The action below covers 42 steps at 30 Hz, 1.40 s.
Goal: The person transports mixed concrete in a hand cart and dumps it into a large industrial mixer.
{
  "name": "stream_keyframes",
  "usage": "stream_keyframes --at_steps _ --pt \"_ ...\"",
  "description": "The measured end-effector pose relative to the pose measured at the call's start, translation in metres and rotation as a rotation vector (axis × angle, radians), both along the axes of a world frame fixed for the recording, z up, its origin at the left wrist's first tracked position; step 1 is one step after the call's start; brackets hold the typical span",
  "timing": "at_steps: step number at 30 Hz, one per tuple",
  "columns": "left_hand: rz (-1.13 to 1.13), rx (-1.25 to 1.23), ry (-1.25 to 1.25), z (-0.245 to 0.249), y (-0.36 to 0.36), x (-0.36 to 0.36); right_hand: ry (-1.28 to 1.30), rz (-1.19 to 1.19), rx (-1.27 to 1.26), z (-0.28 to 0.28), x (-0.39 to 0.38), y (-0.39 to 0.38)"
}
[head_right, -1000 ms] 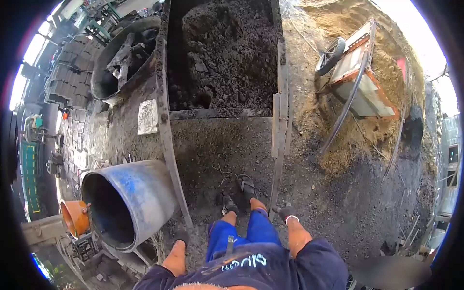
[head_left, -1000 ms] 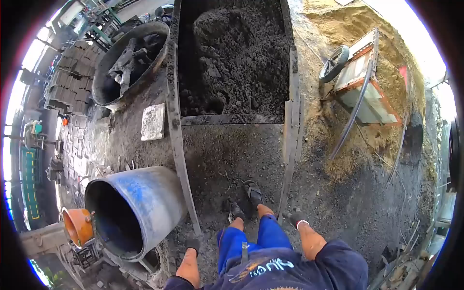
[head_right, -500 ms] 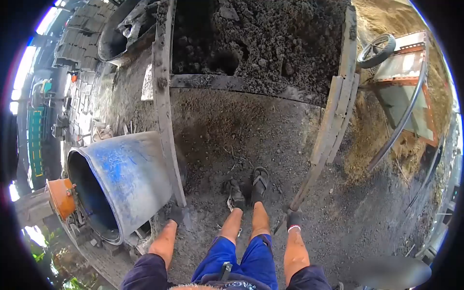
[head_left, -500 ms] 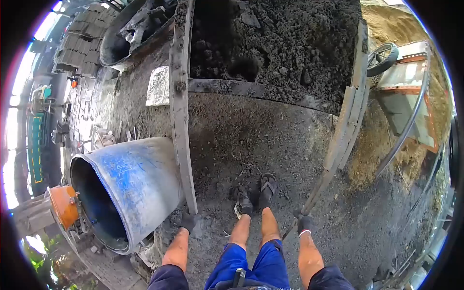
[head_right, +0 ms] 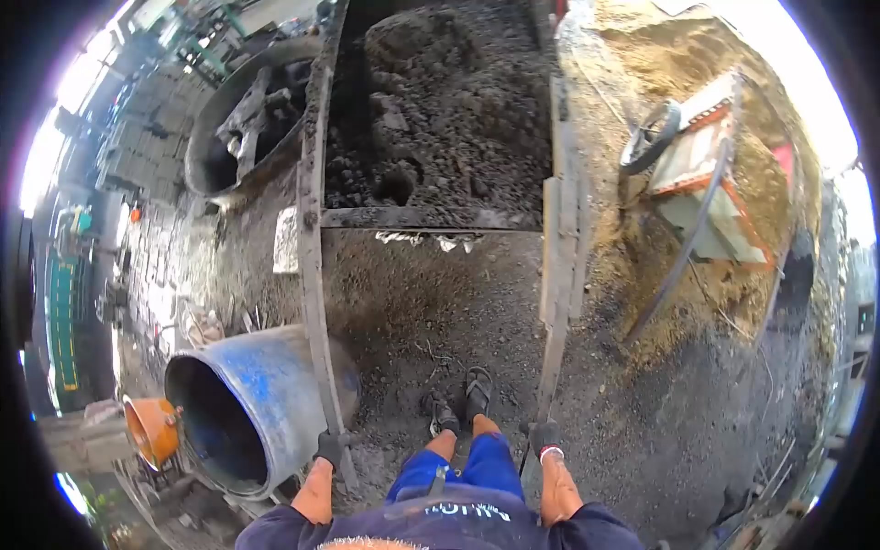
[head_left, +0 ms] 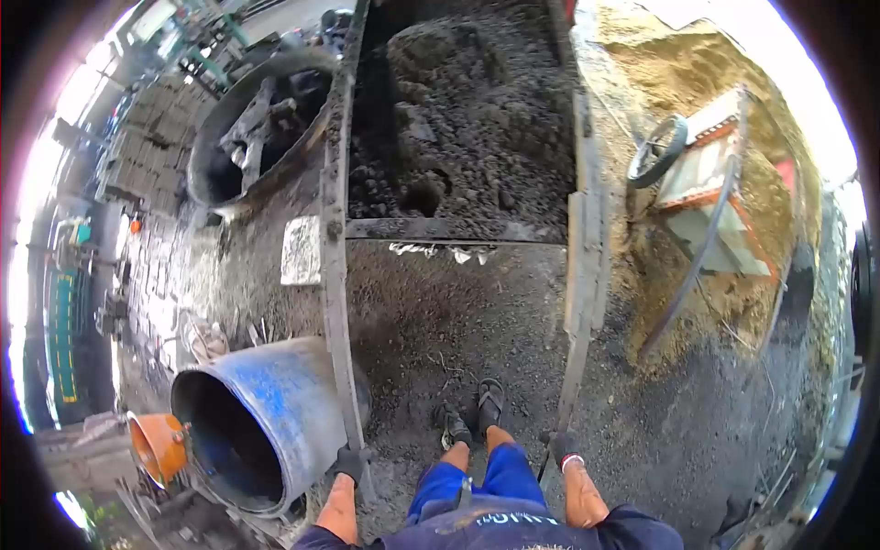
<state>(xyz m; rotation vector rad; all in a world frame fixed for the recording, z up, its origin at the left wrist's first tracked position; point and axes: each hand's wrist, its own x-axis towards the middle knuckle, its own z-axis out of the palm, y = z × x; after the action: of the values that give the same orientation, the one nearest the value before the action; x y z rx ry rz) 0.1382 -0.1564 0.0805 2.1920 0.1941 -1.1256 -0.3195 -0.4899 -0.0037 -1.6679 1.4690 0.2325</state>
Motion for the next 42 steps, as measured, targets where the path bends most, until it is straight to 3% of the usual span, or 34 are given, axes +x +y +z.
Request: stream_keyframes --at_steps 2,5,6,7,9,10,13,14,18,20,23,24,25,26,27,29,30,32,33,35,36,38,40,41,42 --pt "0.093 -0.059 -0.03 0.022 -0.013 0.013 0.157 -0.06 0.017 0.08 0.049 -0.026" --pt "0.122 -0.12 0.009 0.049 -0.036 0.034 0.122 -0.154 0.081 0.077 0.049 -0.048" --pt "0.119 -0.143 -0.106 0.037 -0.033 0.039 0.113 -0.156 0.053 0.115 0.07 -0.063" --pt "0.117 -0.142 -0.107 0.047 -0.047 0.045 0.111 -0.158 0.054 0.116 0.07 -0.071" --pt "0.166 -0.075 0.015 0.072 -0.073 0.067 -0.037 0.073 -0.083 0.113 0.08 -0.079" --pt "0.187 -0.06 0.015 0.08 -0.089 0.077 0.097 0.319 -0.117 0.119 0.092 -0.09" --pt "0.21 0.006 0.007 0.07 -0.115 0.112 -0.016 0.388 -0.291 0.116 0.124 -0.11" --pt "0.208 0.002 0.034 0.084 -0.134 0.123 0.171 0.002 0.116 0.164 0.166 -0.133" --pt "0.214 -0.019 -0.021 0.105 -0.168 0.146 0.187 -0.009 0.178 0.167 0.179 -0.163" --pt "0.154 -0.028 0.012 0.113 -0.183 0.151 0.104 0.653 -0.243 0.141 0.158 -0.171" --pt "0.149 0.009 0.089 0.144 -0.221 0.149 0.185 0.566 -0.293 0.135 0.147 -0.202" --pt "0.128 -0.001 0.054 0.149 -0.233 0.144 0.162 0.791 -0.266 0.159 0.157 -0.227" --pt "0.106 -0.015 0.012 0.147 -0.243 0.137 0.149 0.829 -0.257 0.157 0.154 -0.244" --pt "0.095 0.025 -0.051 0.119 -0.23 0.128 0.172 0.772 -0.308 0.152 0.149 -0.259" --pt "0.121 0.032 -0.057 0.125 -0.24 0.115 0.191 0.707 -0.353 0.149 0.144 -0.276" --pt "0.114 0.046 -0.086 0.139 -0.282 0.092 -0.019 0.224 -0.221 0.155 0.136 -0.309" --pt "-0.33 0.071 -0.278 0.123 -0.274 0.08 0.092 0.397 -0.259 0.174 0.14 -0.335" --pt "-0.428 0.113 -0.3 0.102 -0.277 0.048 0.195 0.731 -0.362 0.187 0.133 -0.384" --pt "-0.509 0.111 -0.309 0.112 -0.295 0.036 0.21 0.716 -0.355 0.184 0.125 -0.405" --pt "-0.669 0.1 -0.334 0.14 -0.339 0.013 0.148 0.468 -0.36 0.174 0.112 -0.45" --pt "-0.446 -0.043 -0.266 0.151 -0.361 -0.002 0.159 0.454 -0.353 0.18 0.102 -0.473" --pt "-0.232 -0.177 -0.191 0.175 -0.401 -0.018 0.142 0.555 -0.459 0.196 0.092 -0.522" --pt "-0.044 -0.043 0.1 0.196 -0.443 -0.017 0.134 0.519 -0.414 0.215 0.098 -0.564" --pt "-0.06 -0.044 0.102 0.199 -0.469 -0.011 0.122 0.491 -0.378 0.226 0.102 -0.585" --pt "0.143 -0.074 0.219 0.2 -0.497 -0.005 0.069 0.237 -0.251 0.249 0.118 -0.598"
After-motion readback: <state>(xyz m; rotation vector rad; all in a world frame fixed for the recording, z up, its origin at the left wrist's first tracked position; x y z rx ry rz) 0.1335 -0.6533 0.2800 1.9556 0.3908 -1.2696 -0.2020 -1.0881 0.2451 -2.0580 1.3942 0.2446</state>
